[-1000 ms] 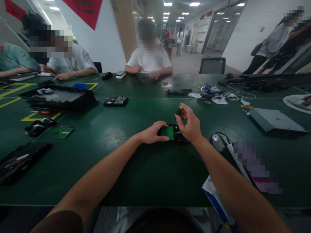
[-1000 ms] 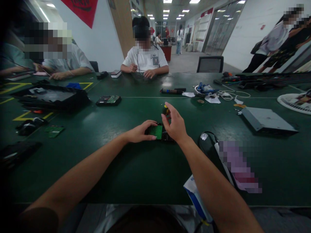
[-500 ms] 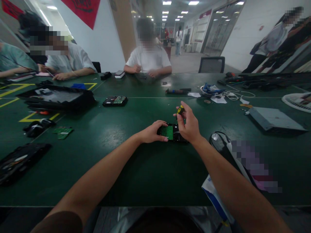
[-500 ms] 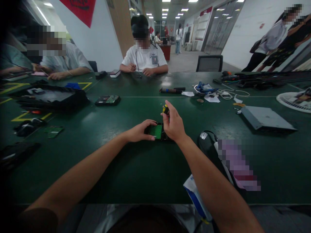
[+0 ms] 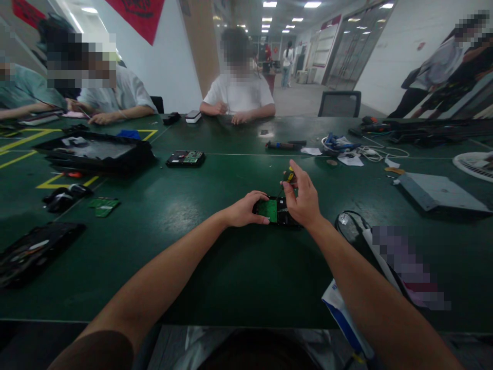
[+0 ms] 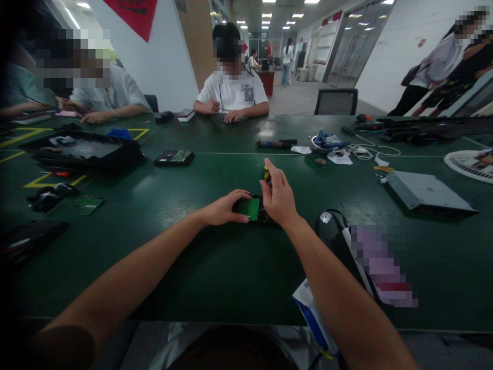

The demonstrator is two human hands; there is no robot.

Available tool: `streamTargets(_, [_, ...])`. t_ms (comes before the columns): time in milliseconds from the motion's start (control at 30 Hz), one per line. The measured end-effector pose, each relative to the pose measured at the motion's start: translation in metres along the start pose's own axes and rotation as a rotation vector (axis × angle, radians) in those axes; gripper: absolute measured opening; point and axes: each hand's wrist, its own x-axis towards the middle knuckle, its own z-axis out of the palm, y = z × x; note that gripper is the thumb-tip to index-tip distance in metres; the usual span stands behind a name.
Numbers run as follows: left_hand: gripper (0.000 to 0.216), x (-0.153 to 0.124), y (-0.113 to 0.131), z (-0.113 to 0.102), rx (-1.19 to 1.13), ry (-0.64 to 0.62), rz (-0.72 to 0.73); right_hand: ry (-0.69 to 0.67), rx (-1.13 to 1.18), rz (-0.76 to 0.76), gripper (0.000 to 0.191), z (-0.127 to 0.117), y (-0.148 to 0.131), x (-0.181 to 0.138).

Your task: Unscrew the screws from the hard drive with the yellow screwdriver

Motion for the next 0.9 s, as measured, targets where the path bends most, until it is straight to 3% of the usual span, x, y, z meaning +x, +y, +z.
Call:
streamTargets(167, [0.080,-0.0014,0.0046,0.0006,-0.020,0.001,-0.036,-0.039,0.052,0.032,0.067,0.0014,0.0032,-0.0018])
streamTargets(667, [0.083,0.0003,0.0018,0.0005,-0.021,0.008,0.014,0.015,-0.020,-0.020,0.059,-0.0022,-0.0041,0.0010])
streamTargets(900, [0.085,-0.0004,0.0029,-0.0018,-0.029,-0.013,-0.020,0.013,-0.004,-0.001,0.064,-0.0007,-0.0003,-0.0018])
